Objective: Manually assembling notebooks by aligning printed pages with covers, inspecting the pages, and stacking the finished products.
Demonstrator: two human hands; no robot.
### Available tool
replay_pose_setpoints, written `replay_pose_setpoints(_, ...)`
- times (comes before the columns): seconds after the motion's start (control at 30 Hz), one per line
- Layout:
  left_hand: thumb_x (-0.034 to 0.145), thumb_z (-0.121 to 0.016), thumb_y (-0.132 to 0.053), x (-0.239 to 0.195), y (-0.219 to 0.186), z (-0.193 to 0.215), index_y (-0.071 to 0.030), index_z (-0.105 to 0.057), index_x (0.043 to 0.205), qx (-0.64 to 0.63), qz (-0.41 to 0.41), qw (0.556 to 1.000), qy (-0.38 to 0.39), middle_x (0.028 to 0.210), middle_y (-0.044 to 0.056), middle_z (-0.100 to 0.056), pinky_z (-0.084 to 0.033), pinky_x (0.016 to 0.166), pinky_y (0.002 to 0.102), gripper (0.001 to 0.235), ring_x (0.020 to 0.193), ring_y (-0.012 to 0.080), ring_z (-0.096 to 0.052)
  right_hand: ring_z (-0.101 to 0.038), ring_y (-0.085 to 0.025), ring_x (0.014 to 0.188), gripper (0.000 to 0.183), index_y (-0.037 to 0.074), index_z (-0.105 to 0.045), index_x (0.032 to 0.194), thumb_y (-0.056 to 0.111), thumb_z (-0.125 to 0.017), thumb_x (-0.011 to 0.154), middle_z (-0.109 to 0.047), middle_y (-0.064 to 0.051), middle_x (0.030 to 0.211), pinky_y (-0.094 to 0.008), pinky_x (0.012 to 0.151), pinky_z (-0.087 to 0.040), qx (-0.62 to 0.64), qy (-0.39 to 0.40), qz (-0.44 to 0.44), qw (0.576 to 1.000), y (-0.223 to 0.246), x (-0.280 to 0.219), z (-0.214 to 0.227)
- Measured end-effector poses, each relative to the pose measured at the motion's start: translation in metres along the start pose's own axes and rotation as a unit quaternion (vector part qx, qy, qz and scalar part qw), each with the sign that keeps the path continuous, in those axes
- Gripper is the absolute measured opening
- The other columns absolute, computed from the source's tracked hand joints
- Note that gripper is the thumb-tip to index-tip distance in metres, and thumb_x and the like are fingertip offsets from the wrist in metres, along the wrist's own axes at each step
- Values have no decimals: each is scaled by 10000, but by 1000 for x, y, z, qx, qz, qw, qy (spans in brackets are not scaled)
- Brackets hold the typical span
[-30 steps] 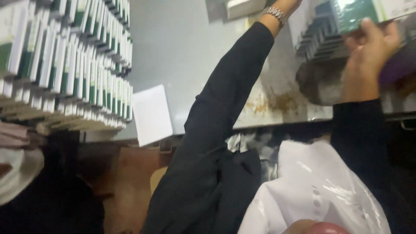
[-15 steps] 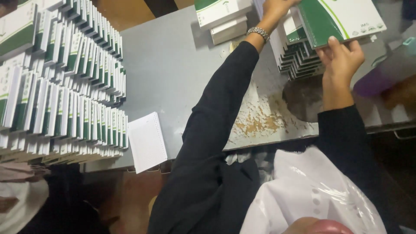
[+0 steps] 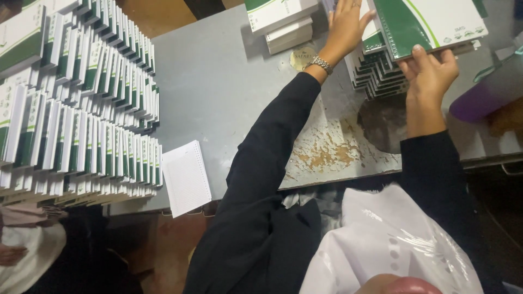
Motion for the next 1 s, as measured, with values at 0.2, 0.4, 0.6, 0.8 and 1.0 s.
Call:
replay_pose_setpoints(0.2, 1077, -532, -496, -6, 3, -17, -154, -315, 1615, -31, -22, 999, 19, 1667, 75, -399, -330, 1293, 530, 674, 1562, 298, -393, -855, -159, 963, 208, 102, -633, 1123, 29, -723, 951, -826, -83, 1074, -312, 851, -818, -13, 7, 13, 1000, 13, -8, -5)
replay_pose_setpoints(0.4, 1079, -522, -434, -8, -5, -9, -127, -240, 1632, -124, -14, 991, 41, 1705, 148, -293, -527, 1130, 413, 692, 1526, 352, -445, -845, -163, 977, 217, 101, -633, 1117, 11, -724, 943, -818, -72, 1072, -339, 891, -817, -15, 7, 7, 1000, 15, -9, -6)
replay_pose_setpoints(0.6, 1063, -520, -434, -9, -5, -11, -110, -313, 1589, -122, -6, 991, 57, 1689, 172, -289, -569, 1089, 434, 652, 1496, 374, -478, -841, -125, 969, 429, 43, -506, 1298, 69, -749, 945, -807, -61, 1098, -290, 898, -817, -34, 0, -8, 999, 4, 4, 3)
replay_pose_setpoints(0.8, 1065, -524, -414, -11, -11, -6, -141, -173, 1642, -132, 3, 989, 63, 1751, 151, -162, -609, 914, 372, 728, 1346, 335, -589, -703, -374, 1320, 961, 14, -77, 1583, 195, -805, 984, -487, -283, 1539, -380, 1049, -764, -16, 26, -35, 999, -14, 20, 23)
replay_pose_setpoints(1.0, 1091, -506, -459, -9, 4, -25, -119, -256, 1621, -116, -35, 992, 28, 1706, 138, -294, -447, 1246, 429, 678, 1567, 341, -389, -542, -481, 1471, 804, -12, -91, 1575, 114, -748, 1130, -307, -387, 1580, -436, 1245, -603, 19, 141, 15, 990, 21, -30, 19)
Point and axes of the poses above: each hand's wrist, its own x-axis towards the middle knuckle, its own z-axis out of the back of the hand, y = z × x, the point moved 10 cm from there along x, towards the middle knuckle
